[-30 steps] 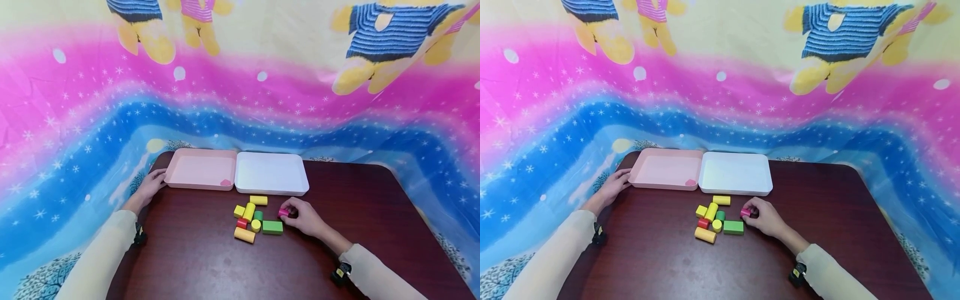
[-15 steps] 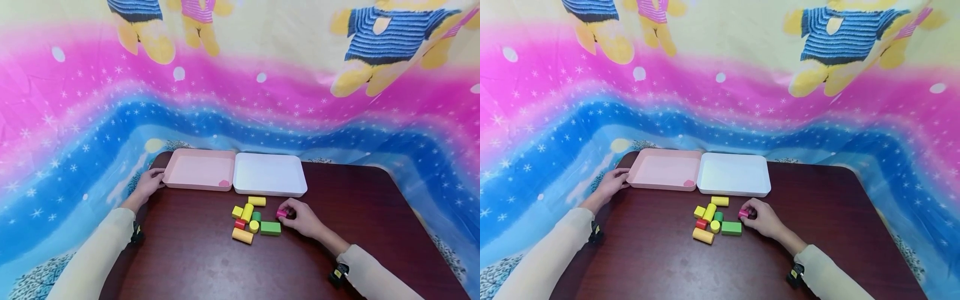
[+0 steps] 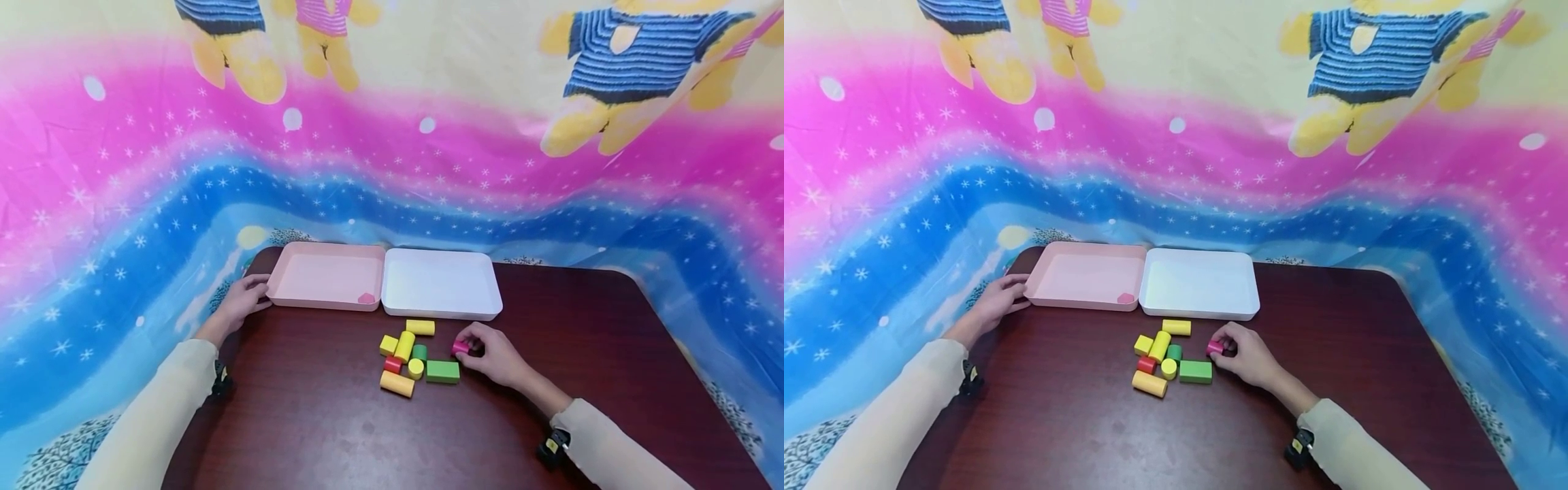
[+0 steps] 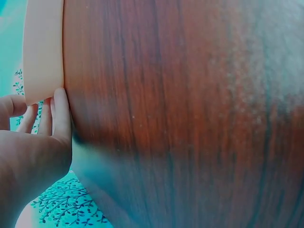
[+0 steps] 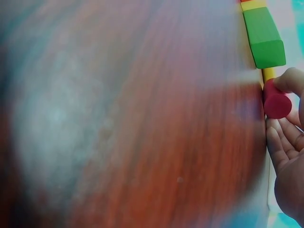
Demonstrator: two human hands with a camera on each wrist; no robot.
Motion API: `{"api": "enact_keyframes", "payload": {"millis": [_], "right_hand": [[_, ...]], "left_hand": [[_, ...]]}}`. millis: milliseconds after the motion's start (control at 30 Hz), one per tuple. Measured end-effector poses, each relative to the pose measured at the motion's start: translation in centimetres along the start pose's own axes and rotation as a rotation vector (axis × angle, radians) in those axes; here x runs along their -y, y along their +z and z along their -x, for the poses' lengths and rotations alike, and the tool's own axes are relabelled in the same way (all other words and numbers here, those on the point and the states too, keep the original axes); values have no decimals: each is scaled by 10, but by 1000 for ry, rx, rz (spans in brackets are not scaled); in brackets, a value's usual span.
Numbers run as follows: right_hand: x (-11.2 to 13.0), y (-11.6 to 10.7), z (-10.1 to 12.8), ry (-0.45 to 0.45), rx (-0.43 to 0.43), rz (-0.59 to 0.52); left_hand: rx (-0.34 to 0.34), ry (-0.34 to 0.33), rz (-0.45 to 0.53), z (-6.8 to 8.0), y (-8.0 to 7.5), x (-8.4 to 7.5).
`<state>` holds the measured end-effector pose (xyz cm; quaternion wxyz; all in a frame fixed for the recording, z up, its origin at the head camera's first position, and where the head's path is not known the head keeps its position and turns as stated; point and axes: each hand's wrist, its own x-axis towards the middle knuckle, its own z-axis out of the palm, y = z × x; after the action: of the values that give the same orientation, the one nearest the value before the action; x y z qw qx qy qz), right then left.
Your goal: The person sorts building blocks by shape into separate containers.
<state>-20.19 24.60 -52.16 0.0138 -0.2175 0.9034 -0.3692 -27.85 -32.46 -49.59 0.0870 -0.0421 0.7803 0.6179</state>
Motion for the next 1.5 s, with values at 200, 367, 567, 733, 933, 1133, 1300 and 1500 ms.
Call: {"api": "enact_keyframes", "payload": {"millis": [200,367,567,733,933,1133,1300,1500], "right_hand": [[-1,-3,1,-10,9,6],[-1,-6,0,-40,40,14],[2,-10,-7,-90,52,46],[8,-10,-12,-109,56,59],[20,-10,-20,-127,47,71],[30,-12,-31,-150,41,81],[35,-12,-38,-185,19,97],[42,-11,-44,-204,20,57]], "left_hand": [[1,-4,24,-1,4,2],[7,-2,42,-3,5,4],[-7,-4,52,-5,4,10],[-14,-8,52,-5,5,13],[-11,-1,58,-5,5,13],[-16,-3,55,-4,4,12],[-10,2,72,-5,3,13],[-14,-2,65,-3,2,14]]}}
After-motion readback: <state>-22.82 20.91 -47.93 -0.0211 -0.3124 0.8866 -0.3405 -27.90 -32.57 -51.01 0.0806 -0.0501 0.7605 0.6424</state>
